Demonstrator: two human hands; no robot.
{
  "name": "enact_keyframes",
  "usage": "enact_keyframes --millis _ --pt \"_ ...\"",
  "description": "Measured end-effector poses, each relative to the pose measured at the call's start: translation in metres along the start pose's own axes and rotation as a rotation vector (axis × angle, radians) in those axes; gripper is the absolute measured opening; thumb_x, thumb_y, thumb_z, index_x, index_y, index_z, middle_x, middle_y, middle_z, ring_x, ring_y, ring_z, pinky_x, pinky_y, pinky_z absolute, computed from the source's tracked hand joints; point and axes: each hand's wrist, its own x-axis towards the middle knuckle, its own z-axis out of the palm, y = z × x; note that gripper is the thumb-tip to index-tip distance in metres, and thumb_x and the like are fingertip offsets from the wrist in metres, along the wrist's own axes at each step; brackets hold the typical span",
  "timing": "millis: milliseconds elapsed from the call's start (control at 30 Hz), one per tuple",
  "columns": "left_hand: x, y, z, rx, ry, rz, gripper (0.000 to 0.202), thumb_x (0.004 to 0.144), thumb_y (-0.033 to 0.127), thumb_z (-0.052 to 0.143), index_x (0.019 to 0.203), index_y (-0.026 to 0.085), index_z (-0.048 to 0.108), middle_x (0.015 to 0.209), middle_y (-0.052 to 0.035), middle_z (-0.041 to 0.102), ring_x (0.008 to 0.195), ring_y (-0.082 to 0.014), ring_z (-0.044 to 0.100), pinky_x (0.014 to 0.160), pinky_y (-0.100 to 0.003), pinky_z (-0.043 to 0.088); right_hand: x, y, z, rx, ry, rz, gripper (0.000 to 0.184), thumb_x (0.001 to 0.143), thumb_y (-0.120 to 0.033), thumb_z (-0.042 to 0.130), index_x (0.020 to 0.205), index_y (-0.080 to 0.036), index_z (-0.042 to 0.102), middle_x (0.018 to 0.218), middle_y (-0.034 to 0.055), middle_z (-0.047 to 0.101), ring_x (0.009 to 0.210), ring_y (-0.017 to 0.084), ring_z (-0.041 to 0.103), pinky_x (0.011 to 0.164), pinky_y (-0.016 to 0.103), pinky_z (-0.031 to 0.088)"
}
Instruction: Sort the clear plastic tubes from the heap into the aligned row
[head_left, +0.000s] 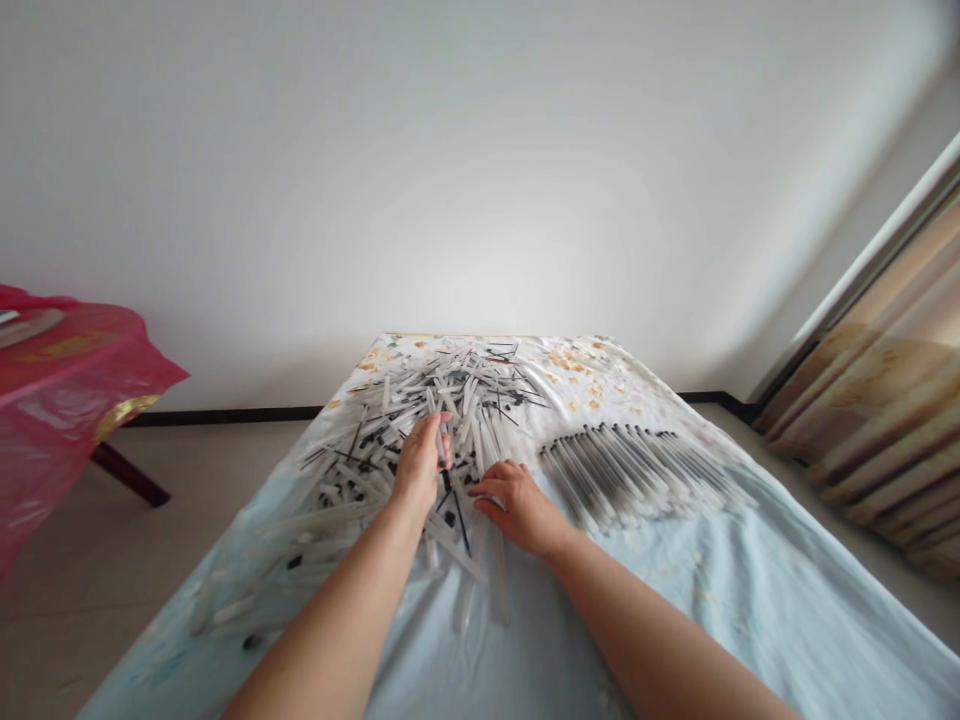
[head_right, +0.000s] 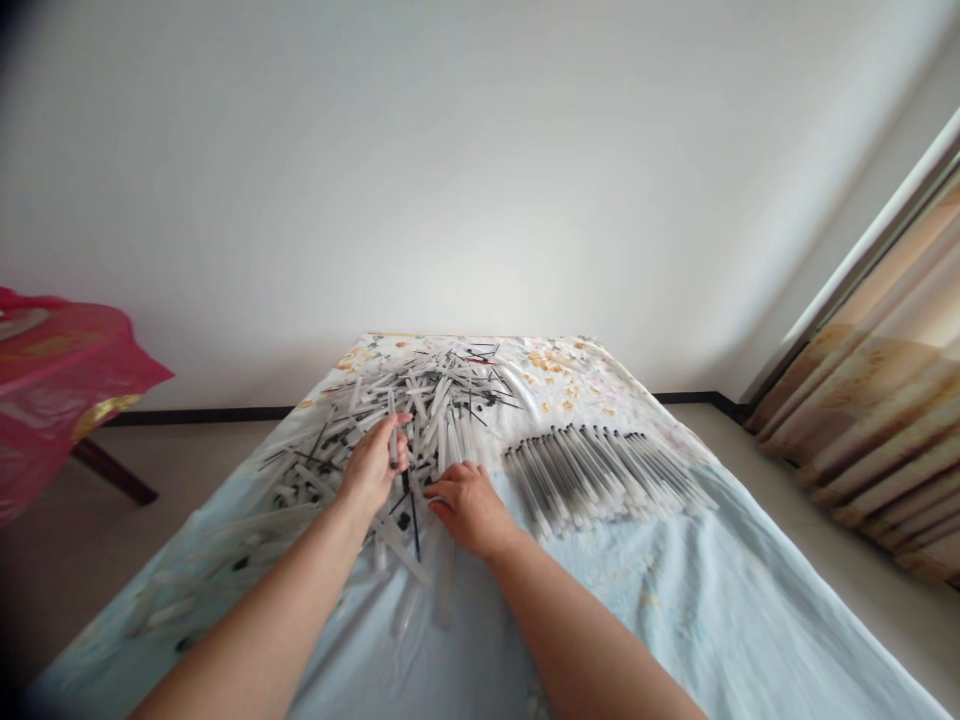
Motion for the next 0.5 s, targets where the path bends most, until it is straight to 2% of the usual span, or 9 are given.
enact_keyframes --millis 300,400,500 --pt "0.0 -0.001 -0.002 0.037 -0.01 -0.072 0.041 0.066 0.046 0.055 0.094 0.016 0.056 0.046 0.0085 0.037 0.035 -0.0037 0.03 0.035 -0.016 0.023 0.0 -0.007 0.002 -0.082 0.008 -0.001 0.019 0.081 -0.029 0.051 0.096 -0.027 0.062 0.092 0.0024 0.056 0.088 0.018 0.045 0.076 0.031 0.027" --pt "0.001 -0.002 -0.002 0.042 -0.014 -0.111 0.039 0.066 0.042 0.054 0.096 0.017 0.057 0.048 0.0088 0.036 0.036 -0.0031 0.029 0.035 -0.015 0.022 0.006 -0.01 0.004 -0.137 0.017 0.055 0.02 0.082 -0.031 0.049 0.096 -0.026 0.062 0.09 0.0034 0.056 0.088 0.018 0.044 0.075 0.031 0.027" --pt "0.001 -0.003 -0.001 0.039 -0.01 -0.145 0.039 0.066 0.038 0.052 0.098 0.016 0.056 0.051 0.0085 0.036 0.036 -0.0027 0.029 0.034 -0.015 0.021 0.018 -0.013 0.007 -0.224 0.009 0.12 0.022 0.082 -0.036 0.046 0.088 -0.024 0.065 0.085 0.0047 0.055 0.085 0.019 0.045 0.073 0.032 0.027"
